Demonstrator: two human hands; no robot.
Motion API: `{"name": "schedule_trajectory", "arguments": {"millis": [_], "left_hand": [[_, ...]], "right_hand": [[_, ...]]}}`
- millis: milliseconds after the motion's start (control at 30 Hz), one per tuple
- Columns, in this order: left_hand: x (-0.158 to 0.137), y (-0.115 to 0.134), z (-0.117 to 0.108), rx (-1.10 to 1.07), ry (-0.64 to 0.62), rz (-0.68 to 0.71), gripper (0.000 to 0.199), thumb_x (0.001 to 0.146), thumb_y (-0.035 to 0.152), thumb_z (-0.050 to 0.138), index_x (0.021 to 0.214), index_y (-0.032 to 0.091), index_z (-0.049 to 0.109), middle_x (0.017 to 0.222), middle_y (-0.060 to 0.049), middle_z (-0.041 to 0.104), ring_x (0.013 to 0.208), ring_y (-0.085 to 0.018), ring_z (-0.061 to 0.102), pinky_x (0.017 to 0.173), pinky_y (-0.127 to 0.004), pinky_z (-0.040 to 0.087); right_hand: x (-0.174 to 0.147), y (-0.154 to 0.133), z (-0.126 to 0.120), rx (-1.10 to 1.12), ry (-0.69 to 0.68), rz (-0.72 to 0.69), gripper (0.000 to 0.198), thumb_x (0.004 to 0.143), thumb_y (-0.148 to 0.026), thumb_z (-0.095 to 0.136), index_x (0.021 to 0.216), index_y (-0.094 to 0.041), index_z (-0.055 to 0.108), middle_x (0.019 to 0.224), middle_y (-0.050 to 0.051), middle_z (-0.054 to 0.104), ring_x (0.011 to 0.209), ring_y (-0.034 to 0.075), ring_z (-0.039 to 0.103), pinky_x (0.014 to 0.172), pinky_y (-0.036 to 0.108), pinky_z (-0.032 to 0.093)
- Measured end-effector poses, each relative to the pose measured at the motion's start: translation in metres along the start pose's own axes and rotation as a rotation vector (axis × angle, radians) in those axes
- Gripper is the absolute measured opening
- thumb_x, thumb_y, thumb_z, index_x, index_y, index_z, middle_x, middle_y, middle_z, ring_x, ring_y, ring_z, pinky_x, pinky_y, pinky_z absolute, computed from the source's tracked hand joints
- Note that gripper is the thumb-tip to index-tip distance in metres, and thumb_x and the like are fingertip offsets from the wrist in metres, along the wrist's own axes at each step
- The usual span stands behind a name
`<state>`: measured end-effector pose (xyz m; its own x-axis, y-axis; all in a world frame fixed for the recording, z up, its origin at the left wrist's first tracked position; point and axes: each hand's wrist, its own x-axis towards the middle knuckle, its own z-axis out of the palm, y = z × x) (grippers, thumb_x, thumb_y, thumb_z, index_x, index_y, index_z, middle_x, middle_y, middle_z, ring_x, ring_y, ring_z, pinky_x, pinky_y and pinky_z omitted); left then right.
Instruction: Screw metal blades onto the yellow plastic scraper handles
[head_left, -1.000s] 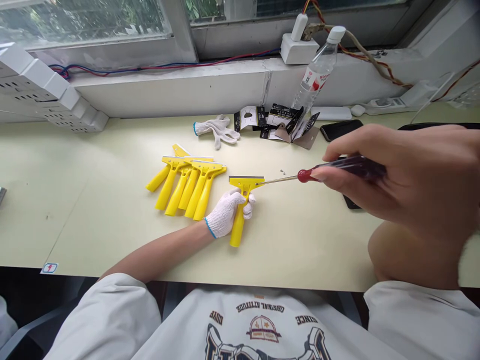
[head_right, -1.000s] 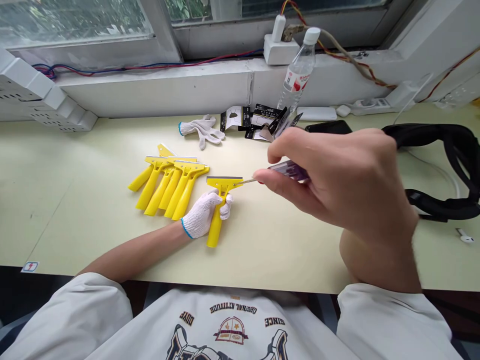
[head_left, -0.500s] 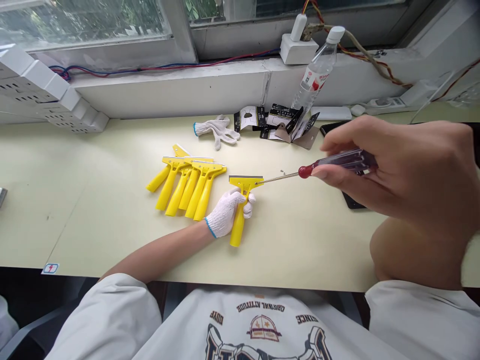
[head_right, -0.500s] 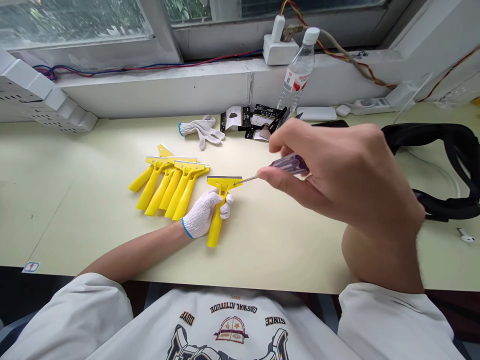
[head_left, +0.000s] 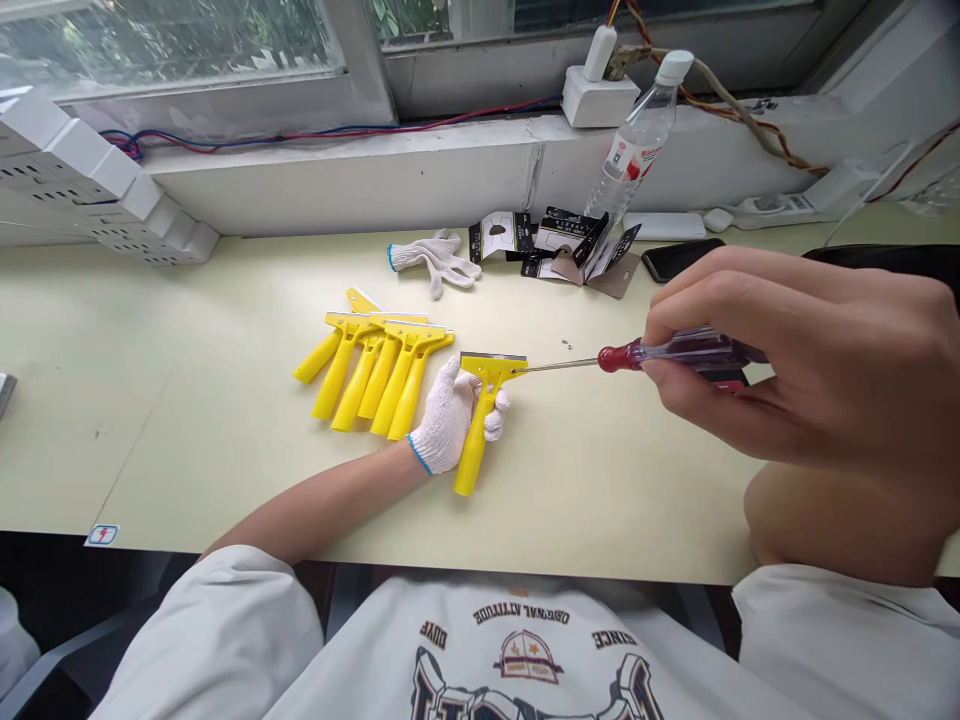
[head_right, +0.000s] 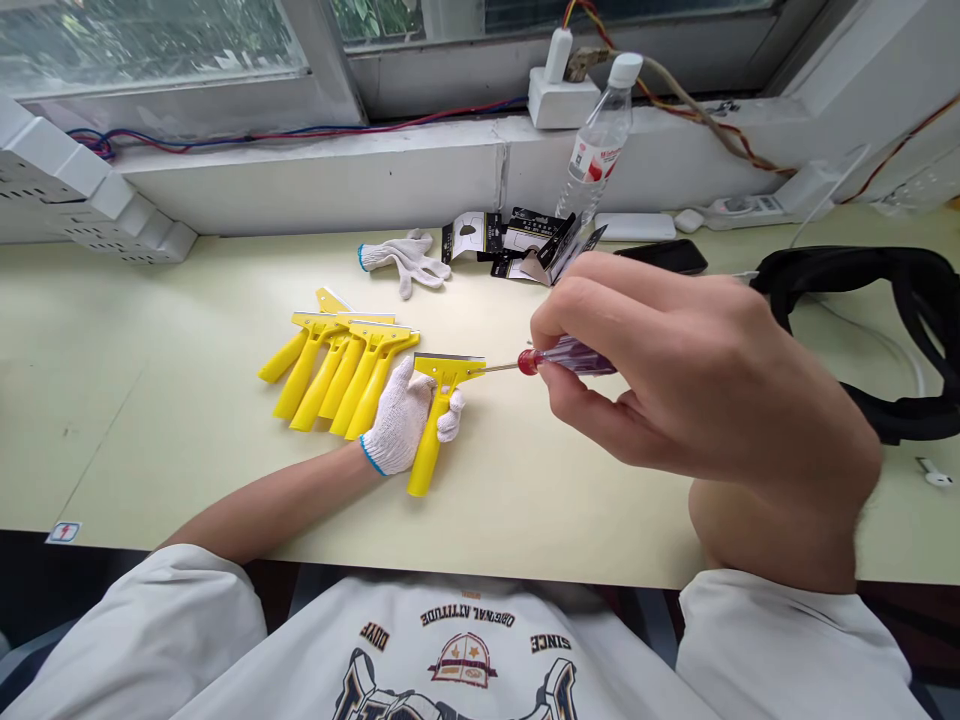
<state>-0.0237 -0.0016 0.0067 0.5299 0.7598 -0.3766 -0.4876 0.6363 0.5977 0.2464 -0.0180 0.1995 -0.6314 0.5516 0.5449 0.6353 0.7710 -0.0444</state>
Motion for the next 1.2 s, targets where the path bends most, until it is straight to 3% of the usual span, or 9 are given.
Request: {"name": "schedule_trajectory", "arguments": {"millis": [467,600,700,833,1000,1100,1200], "left_hand": [[0.0,-0.001,0.0,-0.01,0.018,-0.023,0.06,0.097,0.079,0.052,0.107,0.021,0.062,0.081,-0.004,0.064,0.05,-0.016,0.055,0.046,-0.028,0.045],[-0.002,0.0,-0.001,-0.044,0.016,-0.026,0.06,0.099,0.079,0.049,0.098,0.021,0.06,0.08,-0.005,0.064,0.05,-0.016,0.055,0.046,-0.028,0.045],[-0.002,-0.001,-0.002,-0.052,-0.009,-0.018,0.061,0.102,0.077,0.046,0.103,0.019,0.064,0.08,-0.005,0.064,0.049,-0.015,0.054,0.046,-0.028,0.045],[-0.001,-0.001,-0.004,-0.04,-0.019,-0.022,0.064,0.102,0.077,0.045,0.112,0.017,0.065,0.079,-0.004,0.063,0.047,-0.015,0.053,0.044,-0.027,0.044],[0.0,-0.001,-0.004,-0.023,-0.025,-0.031,0.064,0.101,0.078,0.045,0.11,0.018,0.064,0.08,-0.004,0.063,0.048,-0.015,0.054,0.044,-0.027,0.044],[0.001,-0.001,-0.003,-0.007,-0.031,-0.022,0.065,0.101,0.079,0.045,0.116,0.018,0.065,0.081,-0.004,0.064,0.048,-0.015,0.054,0.044,-0.027,0.043],[0.001,-0.001,-0.003,0.001,-0.027,-0.019,0.065,0.101,0.078,0.046,0.118,0.018,0.065,0.08,-0.004,0.064,0.048,-0.015,0.053,0.044,-0.027,0.043]], "right_hand": [[-0.003,-0.008,-0.004,-0.021,-0.027,0.026,0.011,0.098,-0.02,0.059,0.097,-0.03,0.061,0.089,-0.002,0.072,0.059,0.016,0.062,0.052,0.036,0.047],[-0.002,-0.009,0.0,0.036,0.054,0.017,0.01,0.096,-0.021,0.069,0.097,-0.029,0.062,0.086,-0.004,0.072,0.062,0.015,0.066,0.052,0.034,0.049],[-0.002,-0.009,0.003,0.143,0.102,0.044,0.011,0.098,-0.022,0.07,0.1,-0.03,0.063,0.086,-0.005,0.073,0.066,0.015,0.07,0.058,0.032,0.057],[-0.001,-0.008,0.006,0.184,0.148,-0.002,0.016,0.098,-0.018,0.071,0.102,-0.032,0.067,0.099,-0.003,0.072,0.072,0.015,0.069,0.064,0.033,0.06],[0.001,-0.005,0.001,0.181,0.036,-0.101,0.022,0.101,-0.014,0.062,0.115,-0.03,0.068,0.117,0.004,0.069,0.093,0.017,0.071,0.074,0.033,0.061],[0.002,-0.006,0.0,0.142,0.043,-0.064,0.024,0.1,-0.011,0.063,0.111,-0.032,0.069,0.108,0.001,0.071,0.081,0.015,0.069,0.067,0.031,0.058],[0.0,-0.006,0.006,0.067,0.118,-0.079,0.012,0.097,-0.025,0.079,0.103,-0.031,0.071,0.09,-0.002,0.07,0.062,0.012,0.058,0.051,0.03,0.047]]}}
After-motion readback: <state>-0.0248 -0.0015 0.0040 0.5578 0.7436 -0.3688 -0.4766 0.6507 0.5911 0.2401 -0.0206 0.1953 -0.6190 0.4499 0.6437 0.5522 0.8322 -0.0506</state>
